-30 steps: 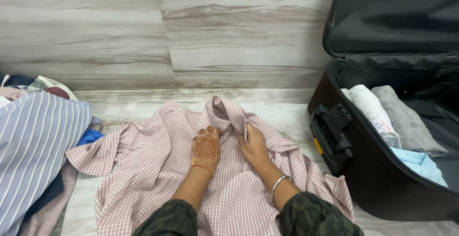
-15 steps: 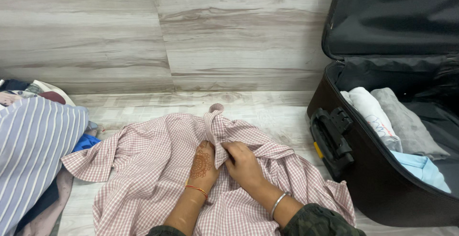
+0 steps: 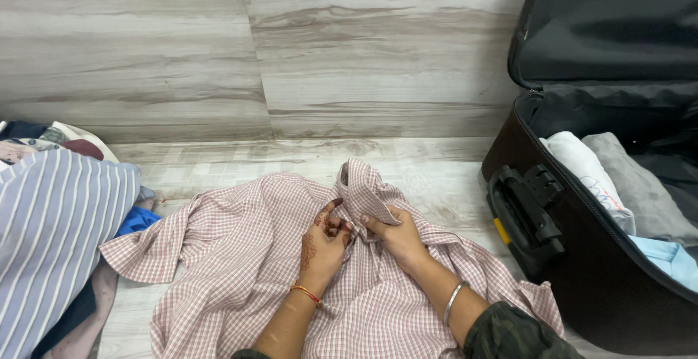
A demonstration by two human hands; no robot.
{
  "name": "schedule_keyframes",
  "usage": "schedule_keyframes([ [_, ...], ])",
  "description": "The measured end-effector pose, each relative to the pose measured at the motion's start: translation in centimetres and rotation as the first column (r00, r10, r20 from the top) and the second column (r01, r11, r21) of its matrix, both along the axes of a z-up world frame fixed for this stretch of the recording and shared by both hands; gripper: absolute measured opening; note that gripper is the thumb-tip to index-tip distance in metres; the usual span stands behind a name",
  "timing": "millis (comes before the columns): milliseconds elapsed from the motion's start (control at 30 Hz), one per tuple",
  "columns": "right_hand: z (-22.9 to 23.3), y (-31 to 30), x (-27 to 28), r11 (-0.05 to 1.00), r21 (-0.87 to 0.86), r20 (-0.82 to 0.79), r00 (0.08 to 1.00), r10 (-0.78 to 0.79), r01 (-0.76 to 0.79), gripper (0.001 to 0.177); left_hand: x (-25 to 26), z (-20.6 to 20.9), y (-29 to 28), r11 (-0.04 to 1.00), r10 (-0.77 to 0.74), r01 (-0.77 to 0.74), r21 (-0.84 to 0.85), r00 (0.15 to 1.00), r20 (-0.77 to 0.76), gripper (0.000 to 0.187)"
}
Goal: The person folds a light blue t-shirt and a grey sweatshirt on the floor, placing them into an open suitcase. They then pick up a checkered shirt, button it, and begin folding it.
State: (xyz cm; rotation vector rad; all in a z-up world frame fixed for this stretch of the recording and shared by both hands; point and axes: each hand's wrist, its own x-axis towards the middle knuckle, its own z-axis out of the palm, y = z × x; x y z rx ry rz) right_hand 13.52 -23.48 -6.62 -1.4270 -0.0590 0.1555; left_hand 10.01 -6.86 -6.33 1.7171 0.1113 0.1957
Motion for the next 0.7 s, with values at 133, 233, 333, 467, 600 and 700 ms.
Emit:
schedule_keyframes([
  [133,0.1,0.1,0.1,0.995,0.096,-0.019,1.0,-0.021,0.023,0.026,-0.6,0.6,0.1,0.998,-0.028,0.025,0.057,0.998,0.059,0.045],
  [233,0.1,0.1,-0.1,0.992,0.124,-0.024,1.0,-0.016,0.019,0.028,-0.4,0.4,-0.1,0.998,-0.033,0.037,-0.051,0.996,0.083,0.037],
  [333,0.4,0.1,0.0,0.994,0.093,-0.088,0.994,-0.057,0.065,0.031,-0.5,0.5,0.1,0.999,-0.046,0.047,-0.016,0.998,0.053,0.031],
  [467,0.4,-0.6,0.9,0.972,0.197,-0.22,0.972,-0.08,0.125,0.037,-1.3,1.2,-0.2,0.985,-0.089,0.076,0.153,0.993,0.08,0.032],
  [600,-0.1,-1.6,1.8,0.962,0.271,-0.198,0.979,0.051,0.005,0.034,-2.0,2.0,-0.4,0.976,-0.111,0.097,0.196,0.992,0.062,0.041],
  [700,0.2,-1.7,1.4,0.972,0.229,-0.182,0.978,0.099,-0.055,0.032,-1.9,2.2,-0.4,0.972,-0.105,0.081,0.219,0.989,0.1,0.045],
])
